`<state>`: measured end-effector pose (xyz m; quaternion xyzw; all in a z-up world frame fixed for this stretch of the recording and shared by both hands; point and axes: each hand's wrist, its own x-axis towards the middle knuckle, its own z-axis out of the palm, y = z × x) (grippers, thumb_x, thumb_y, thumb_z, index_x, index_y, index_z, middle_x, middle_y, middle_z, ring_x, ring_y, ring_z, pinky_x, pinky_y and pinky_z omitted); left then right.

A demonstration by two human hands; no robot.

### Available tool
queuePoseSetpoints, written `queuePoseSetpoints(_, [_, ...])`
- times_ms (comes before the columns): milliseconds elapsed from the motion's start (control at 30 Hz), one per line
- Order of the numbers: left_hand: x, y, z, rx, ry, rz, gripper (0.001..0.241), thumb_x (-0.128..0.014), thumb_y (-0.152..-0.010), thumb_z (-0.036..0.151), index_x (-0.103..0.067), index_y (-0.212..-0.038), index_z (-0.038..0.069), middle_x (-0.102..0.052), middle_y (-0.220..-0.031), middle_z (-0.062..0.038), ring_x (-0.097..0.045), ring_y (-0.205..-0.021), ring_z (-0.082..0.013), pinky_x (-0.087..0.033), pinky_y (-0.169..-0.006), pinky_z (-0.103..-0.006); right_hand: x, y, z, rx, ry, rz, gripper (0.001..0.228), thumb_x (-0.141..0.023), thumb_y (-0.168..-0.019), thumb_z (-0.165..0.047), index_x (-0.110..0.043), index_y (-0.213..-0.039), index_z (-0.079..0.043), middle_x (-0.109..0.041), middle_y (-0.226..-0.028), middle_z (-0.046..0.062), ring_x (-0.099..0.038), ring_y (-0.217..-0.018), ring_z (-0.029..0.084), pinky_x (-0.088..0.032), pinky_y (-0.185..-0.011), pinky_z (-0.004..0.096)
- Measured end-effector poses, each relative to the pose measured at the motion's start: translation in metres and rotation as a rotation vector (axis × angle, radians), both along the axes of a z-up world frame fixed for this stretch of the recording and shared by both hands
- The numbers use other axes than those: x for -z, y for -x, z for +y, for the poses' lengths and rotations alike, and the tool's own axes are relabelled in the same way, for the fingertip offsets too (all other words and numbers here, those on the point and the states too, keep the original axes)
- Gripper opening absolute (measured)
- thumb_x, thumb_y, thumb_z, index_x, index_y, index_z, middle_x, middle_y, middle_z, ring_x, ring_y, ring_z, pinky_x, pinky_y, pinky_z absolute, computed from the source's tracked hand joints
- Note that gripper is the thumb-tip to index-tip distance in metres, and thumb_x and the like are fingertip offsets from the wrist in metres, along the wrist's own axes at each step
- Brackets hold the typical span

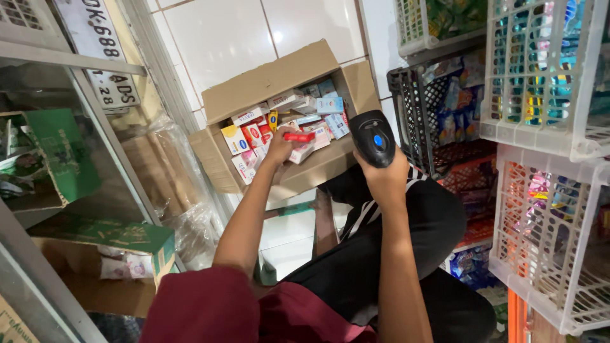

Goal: The person scans the barcodes on packaged toothbrushes, soaps, and boxed toiletries using a handheld barcode scanner and places the items onto retail shelves.

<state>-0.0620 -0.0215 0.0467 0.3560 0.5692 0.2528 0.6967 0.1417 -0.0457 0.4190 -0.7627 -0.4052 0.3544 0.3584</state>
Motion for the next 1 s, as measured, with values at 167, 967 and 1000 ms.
queuePoseSetpoints(167, [-0.002, -0.051, 0.024, -0.083, 0.024, -0.217, 0.042, -0.076, -0.083, 0.001, -0.062, -0.122, 0.005, -0.069, -0.112, -0.012, -0.067, -0.097, -0.0175, -0.057, -0.083, -0.0306, 0.004, -0.002, -0.005, 0.003, -0.048, 0.046, 0.032, -0.084, -0.082, -0.008, -0.071, -0.11, 0.001, -0.078, -0.102, 0.009, -0.072, -0.09, 0.014, -0.056, -0.083, 0.029])
queuePoseSetpoints(967, [0.024, -0.047, 0.001, 0.834, -0.553, 1.229, 0.043, -0.064, -0.087, 0.021, -0.062, -0.13, 0.023, -0.045, -0.145, -0.017, -0.044, -0.132, -0.0403, -0.042, -0.103, -0.0544, -0.008, 0.004, 0.015, 0.011, 0.068, 0.042, 0.04, -0.083, -0.082, -0.014, -0.069, -0.116, 0.0, -0.078, -0.102, 0.011, -0.074, -0.092, 0.017, -0.057, -0.084, 0.031])
queuePoseSetpoints(1000, [0.027, -0.048, 0.003, 0.789, -0.618, 1.27, 0.031, -0.057, -0.097, 0.022, -0.064, -0.128, 0.025, -0.05, -0.144, -0.013, -0.049, -0.131, -0.0333, -0.043, -0.103, -0.0537, -0.01, 0.003, 0.016, 0.004, 0.061, 0.041, 0.042, -0.082, -0.082, -0.015, -0.068, -0.119, 0.001, -0.078, -0.103, 0.011, -0.074, -0.093, 0.017, -0.056, -0.084, 0.03])
